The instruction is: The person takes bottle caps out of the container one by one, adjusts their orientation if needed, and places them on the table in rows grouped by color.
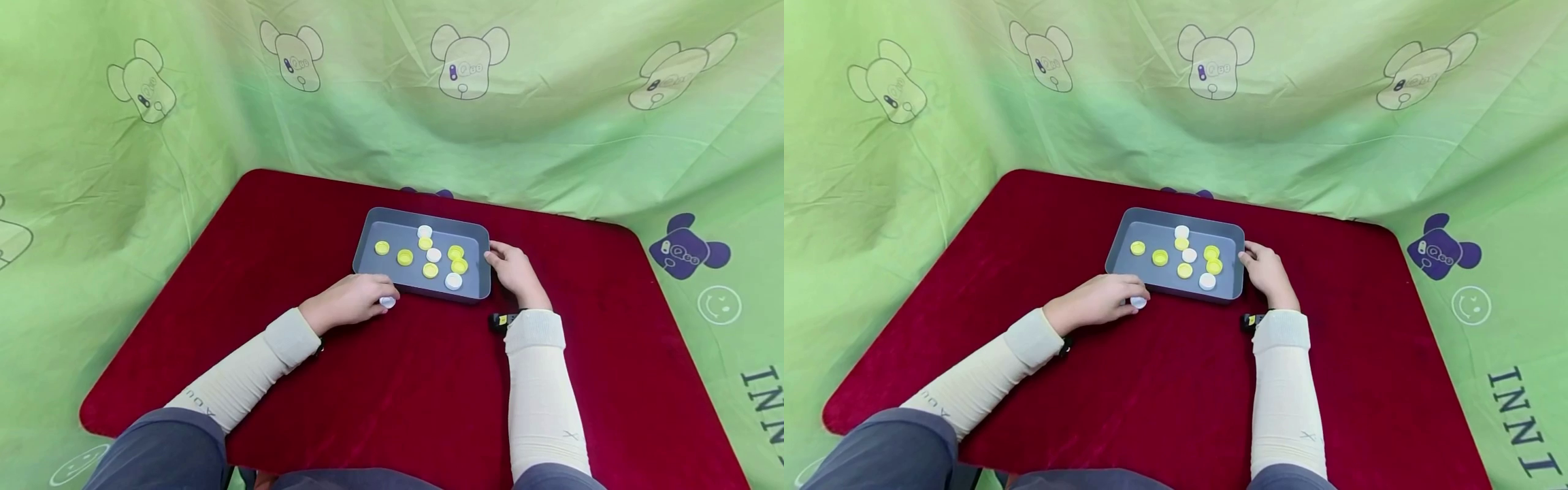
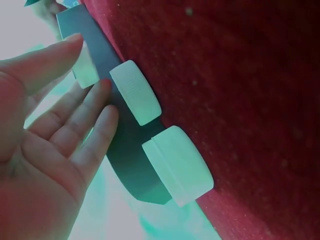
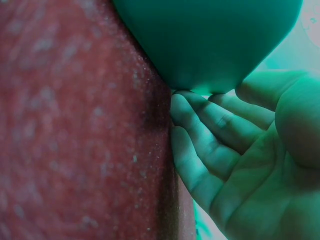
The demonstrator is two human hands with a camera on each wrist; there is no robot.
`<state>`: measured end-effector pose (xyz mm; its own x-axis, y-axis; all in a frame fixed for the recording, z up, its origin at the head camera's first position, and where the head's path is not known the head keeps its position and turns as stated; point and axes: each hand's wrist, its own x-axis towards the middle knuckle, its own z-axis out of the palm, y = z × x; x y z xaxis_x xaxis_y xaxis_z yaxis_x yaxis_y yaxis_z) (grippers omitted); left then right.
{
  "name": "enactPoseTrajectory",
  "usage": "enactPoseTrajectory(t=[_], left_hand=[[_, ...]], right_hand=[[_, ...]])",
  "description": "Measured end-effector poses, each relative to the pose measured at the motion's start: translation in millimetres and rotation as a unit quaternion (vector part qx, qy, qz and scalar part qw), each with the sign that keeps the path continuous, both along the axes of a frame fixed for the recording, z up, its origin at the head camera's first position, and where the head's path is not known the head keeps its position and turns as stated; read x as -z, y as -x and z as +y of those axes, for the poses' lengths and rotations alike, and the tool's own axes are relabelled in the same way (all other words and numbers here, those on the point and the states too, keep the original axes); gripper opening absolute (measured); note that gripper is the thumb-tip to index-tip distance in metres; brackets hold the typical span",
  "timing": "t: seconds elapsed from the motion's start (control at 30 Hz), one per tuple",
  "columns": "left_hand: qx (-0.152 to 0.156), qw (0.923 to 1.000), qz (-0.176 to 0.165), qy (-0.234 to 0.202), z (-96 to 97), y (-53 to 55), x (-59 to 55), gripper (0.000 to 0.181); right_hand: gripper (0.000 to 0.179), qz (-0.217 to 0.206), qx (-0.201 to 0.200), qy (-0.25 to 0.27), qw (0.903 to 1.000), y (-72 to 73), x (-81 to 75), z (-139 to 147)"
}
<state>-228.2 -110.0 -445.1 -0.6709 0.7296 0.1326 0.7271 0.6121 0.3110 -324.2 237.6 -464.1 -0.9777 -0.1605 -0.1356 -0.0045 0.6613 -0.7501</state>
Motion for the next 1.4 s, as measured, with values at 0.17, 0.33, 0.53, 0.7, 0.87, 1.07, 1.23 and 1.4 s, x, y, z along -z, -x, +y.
enactPoseTrajectory(t=[0.17,0.33,0.53,0.7,0.87,1.07,1.23,1.4], left_hand=[[0.018,0.9998,0.002,-0.012,-0.3,-0.1,1.3,0.02],[0.022,0.9997,-0.001,-0.005,-0.2,0.7,2.9,0.02],[0.022,0.9997,-0.007,0.005,0.5,2.4,4.9,0.02],[0.021,0.9996,-0.012,0.013,1.1,4.6,5.9,0.021],[0.015,0.9995,-0.017,0.02,0.6,6.2,6.1,0.022],[0.017,0.9994,-0.016,0.025,1.2,6.8,6.8,0.022],[0.015,0.9991,-0.021,0.032,2.6,5.1,7.5,0.023],[0.014,0.9988,-0.024,0.041,3.7,3.4,6.4,0.024]], right_hand=[[0.05,0.005,-0.004,-0.001,1.0,0.3,0.3,-0.1],[0.05,0.013,-0.006,-0.004,0.9999,1.0,0.9,0.2],[0.05,0.007,-0.002,0.001,1.0,1.7,0.5,-0.6],[0.05,0.004,-0.001,0.0,1.0,2.1,-0.1,-1.2],[0.049,0.012,-0.002,-0.001,0.9999,2.7,-2.0,-1.5],[0.049,0.011,-0.002,-0.007,0.9999,2.1,-1.9,-1.7],[0.05,0.006,0.002,-0.002,1.0,1.0,0.1,-1.8],[0.05,0.006,0.001,0.0,1.0,-0.4,0.0,-1.8]])
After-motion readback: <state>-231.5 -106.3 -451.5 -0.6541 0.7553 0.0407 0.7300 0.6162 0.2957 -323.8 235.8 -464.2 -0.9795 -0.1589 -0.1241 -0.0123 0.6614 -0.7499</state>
